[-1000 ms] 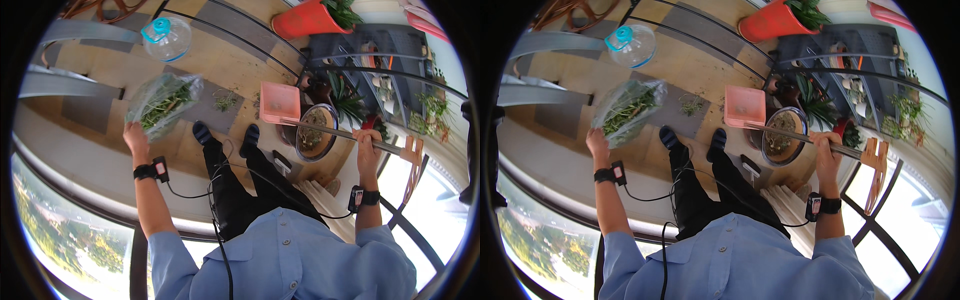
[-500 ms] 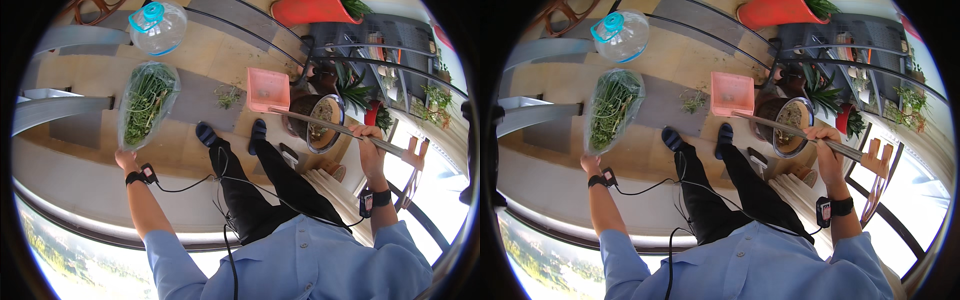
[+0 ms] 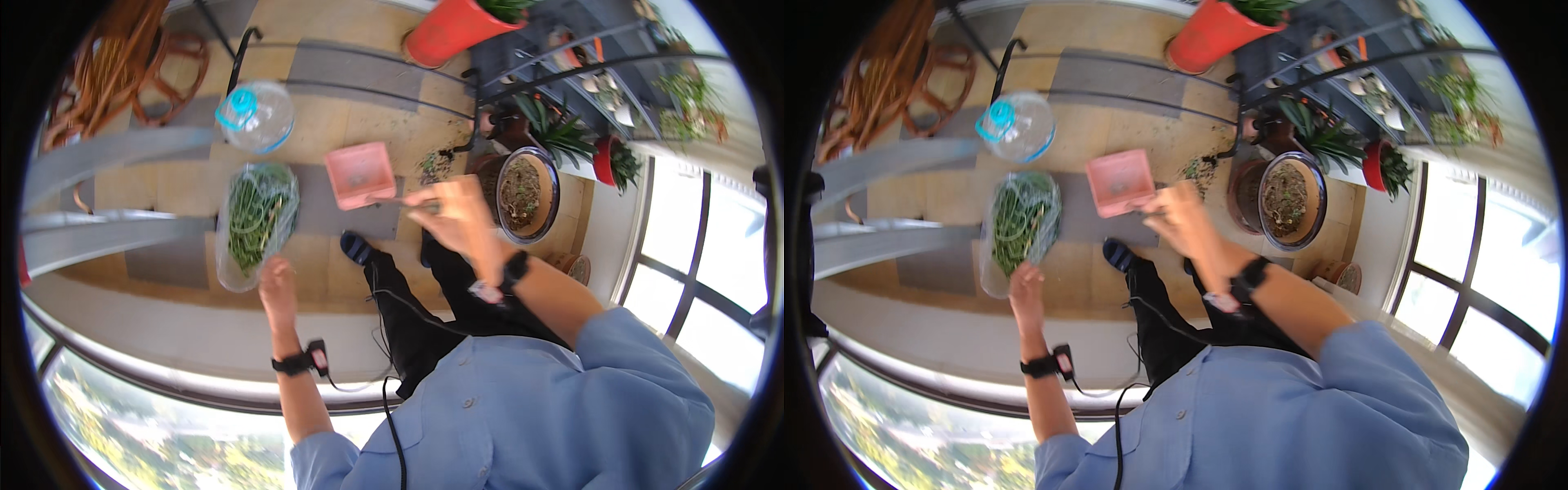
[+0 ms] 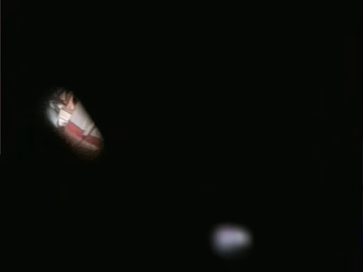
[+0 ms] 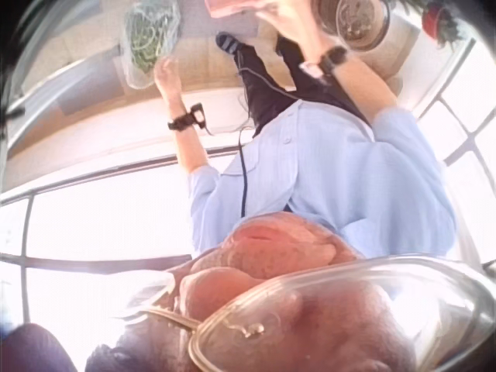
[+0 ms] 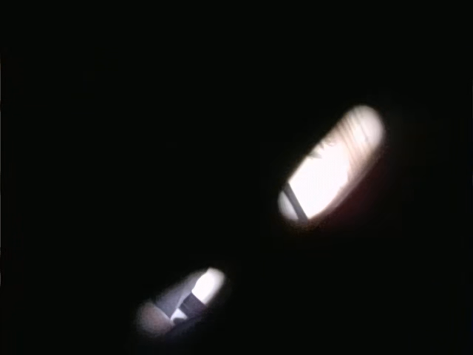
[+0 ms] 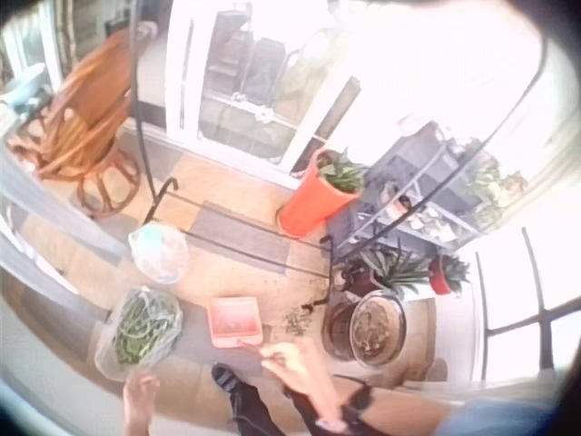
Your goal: The person sits on the floor and places green plant stems into a clear plastic bag. Then they use a broom and dustpan to sweep debris from the floor into the dustpan and empty it into a nearby pot. The person also moves a potted plant aside during the cleaning.
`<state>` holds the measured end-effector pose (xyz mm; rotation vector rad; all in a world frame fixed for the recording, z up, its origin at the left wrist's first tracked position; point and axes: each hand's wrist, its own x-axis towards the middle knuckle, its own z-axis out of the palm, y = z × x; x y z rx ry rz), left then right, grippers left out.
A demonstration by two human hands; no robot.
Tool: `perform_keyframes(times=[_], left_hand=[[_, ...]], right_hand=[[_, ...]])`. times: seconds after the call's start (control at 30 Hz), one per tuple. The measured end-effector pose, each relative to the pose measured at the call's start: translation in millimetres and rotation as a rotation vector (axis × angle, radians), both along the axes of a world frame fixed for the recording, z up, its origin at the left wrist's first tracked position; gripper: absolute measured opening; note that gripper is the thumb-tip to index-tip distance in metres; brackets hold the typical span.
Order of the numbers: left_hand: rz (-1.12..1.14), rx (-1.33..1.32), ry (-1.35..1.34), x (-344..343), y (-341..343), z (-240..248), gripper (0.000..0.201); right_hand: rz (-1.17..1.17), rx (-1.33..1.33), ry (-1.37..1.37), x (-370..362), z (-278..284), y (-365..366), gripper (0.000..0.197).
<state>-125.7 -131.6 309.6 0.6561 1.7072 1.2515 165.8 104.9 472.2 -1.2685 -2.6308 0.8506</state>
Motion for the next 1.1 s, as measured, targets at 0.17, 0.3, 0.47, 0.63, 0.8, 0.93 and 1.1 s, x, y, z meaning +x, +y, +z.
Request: perform_keyframes(times=[0.17,0.3,0.47,0.63,0.8,0.93,1.1], left_hand=[[-0.272,0.03,-0.289,102.1,83.0,189.9,0.07],[-0.365,-0.038,0.125,154.3,131.8,222.1,0.076],[-0.22,-0.217,0.326,174.7,149.6,199.5,0.069],[-0.061,-0.26,0.503,186.9,150.0,211.7,0.077],[-0.101,-0.471,0.473,190.9,161.2,225.6,0.082],[-0.049,-0.54,0.454,184.6,159.7,226.0,0.074],[-0.162,-0.711,0.321,159.4,155.9,226.2,0.048]], right_hand=[[-0.378,-0.853,0.539,-26.7,-71.1,-41.2,0.033],[-0.121,-0.767,0.461,-29.5,-67.6,-50.8,0.033],[-0.089,-0.75,0.434,12.3,-49.3,-56.4,0.059],[-0.257,-0.518,0.337,177.7,-77.2,-58.4,0.044],[-1.141,-0.336,-0.079,412.0,-102.2,-139.9,0.033],[-1.462,-0.55,-0.201,538.1,-88.4,-251.7,0.027],[-1.511,-0.739,-0.718,553.5,-36.1,-391.1,0.028]])
